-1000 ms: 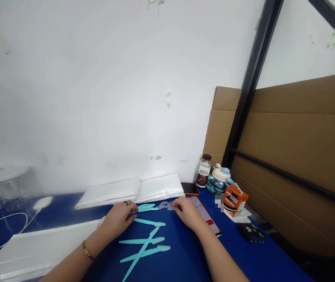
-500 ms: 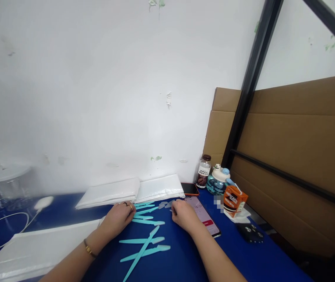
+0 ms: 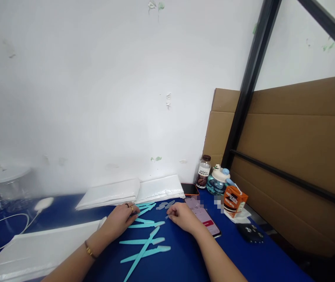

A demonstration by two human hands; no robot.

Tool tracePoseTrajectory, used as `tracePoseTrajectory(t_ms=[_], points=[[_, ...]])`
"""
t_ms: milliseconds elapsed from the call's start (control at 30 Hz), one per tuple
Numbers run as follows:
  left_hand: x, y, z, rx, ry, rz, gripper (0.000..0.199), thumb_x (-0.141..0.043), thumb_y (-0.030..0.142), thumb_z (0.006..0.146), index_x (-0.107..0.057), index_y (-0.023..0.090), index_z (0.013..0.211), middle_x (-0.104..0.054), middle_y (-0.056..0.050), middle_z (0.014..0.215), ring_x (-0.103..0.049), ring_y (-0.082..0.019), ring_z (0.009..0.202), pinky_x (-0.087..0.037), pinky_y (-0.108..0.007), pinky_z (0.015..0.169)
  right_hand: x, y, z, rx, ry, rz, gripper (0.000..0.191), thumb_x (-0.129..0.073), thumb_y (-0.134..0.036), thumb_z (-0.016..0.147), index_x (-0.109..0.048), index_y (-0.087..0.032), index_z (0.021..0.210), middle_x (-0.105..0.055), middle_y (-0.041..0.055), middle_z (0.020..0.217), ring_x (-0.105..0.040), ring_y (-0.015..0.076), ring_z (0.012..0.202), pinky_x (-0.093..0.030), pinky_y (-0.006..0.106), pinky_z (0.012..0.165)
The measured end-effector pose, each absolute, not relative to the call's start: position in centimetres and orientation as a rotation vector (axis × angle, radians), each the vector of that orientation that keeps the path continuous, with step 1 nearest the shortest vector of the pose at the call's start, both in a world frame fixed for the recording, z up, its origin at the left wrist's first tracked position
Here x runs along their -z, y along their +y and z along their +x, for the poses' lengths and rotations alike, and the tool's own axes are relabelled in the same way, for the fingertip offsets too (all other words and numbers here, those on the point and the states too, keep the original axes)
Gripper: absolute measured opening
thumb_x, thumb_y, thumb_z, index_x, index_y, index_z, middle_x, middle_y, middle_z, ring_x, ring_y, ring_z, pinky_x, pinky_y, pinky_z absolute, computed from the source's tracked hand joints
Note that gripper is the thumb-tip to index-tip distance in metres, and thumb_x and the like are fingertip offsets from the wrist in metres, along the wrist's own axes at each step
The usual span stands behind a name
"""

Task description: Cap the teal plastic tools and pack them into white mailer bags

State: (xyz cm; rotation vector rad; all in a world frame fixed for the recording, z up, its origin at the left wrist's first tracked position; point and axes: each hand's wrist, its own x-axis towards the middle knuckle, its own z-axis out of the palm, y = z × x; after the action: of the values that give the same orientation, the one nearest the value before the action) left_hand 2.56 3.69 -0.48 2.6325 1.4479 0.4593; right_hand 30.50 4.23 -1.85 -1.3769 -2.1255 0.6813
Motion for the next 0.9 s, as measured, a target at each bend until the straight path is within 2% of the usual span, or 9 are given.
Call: tracePoseTrajectory(t_ms=[100, 267, 367, 500, 900], points=[[0.3, 3.7, 2.8, -0.377, 1.487, 2.610, 0.016, -0.046, 0.027, 0.084, -0.061, 0.021, 0.086, -0.061, -0.003, 0.089, -0.055, -0.018, 0.085, -0.038, -0.027, 0.074, 1.5, 4.1, 30.3, -0.548, -2.156, -1.342, 0.010, -0.059, -0.018, 0.071, -0.069, -0.019, 0.074, -0.060, 0.0036, 0.082, -0.055, 0.0144, 0.068, -0.042, 0.024, 0.061], [0.1, 3.5, 3.1, -0.324, 1.408, 2.716, 0.028, -0.037, 0.026, 0.088, -0.062, 0.019, 0.077, -0.062, -0.005, 0.077, -0.056, -0.018, 0.078, -0.037, -0.028, 0.075, 1.1, 4.0, 30.2, -0.604, -2.150, -1.346, 0.009, -0.058, -0.019, 0.074, -0.067, -0.020, 0.075, -0.063, 0.0019, 0.073, -0.055, 0.0151, 0.065, -0.041, 0.024, 0.059], [0.3, 3.4, 3.0, -0.349, 1.341, 2.735, 0.032, -0.034, 0.028, 0.090, -0.061, 0.019, 0.073, -0.060, -0.005, 0.073, -0.056, -0.017, 0.075, -0.037, -0.028, 0.075, 1.2, 4.0, 30.1, -0.581, -2.168, -1.284, 0.013, -0.056, -0.017, 0.075, -0.068, -0.020, 0.078, -0.064, 0.0027, 0.079, -0.057, 0.0158, 0.071, -0.043, 0.025, 0.065], [0.7, 3.6, 3.0, -0.366, 1.328, 2.725, 0.032, -0.034, 0.028, 0.091, -0.061, 0.019, 0.076, -0.061, -0.005, 0.074, -0.056, -0.017, 0.077, -0.036, -0.028, 0.075, 1.5, 4.1, 29.9, -0.562, -2.201, -1.193, 0.017, -0.053, -0.014, 0.078, -0.068, -0.020, 0.079, -0.064, 0.0033, 0.085, -0.058, 0.0154, 0.077, -0.044, 0.025, 0.071], [0.6, 3.6, 3.4, -0.348, 1.323, 2.702, 0.033, -0.031, 0.028, 0.091, -0.061, 0.019, 0.082, -0.061, -0.005, 0.080, -0.055, -0.018, 0.083, -0.036, -0.029, 0.077, 2.1, 4.3, 28.5, -0.568, -2.194, -1.204, 0.012, -0.058, -0.016, 0.075, -0.069, -0.020, 0.075, -0.063, 0.0026, 0.077, -0.057, 0.0139, 0.067, -0.044, 0.024, 0.064]])
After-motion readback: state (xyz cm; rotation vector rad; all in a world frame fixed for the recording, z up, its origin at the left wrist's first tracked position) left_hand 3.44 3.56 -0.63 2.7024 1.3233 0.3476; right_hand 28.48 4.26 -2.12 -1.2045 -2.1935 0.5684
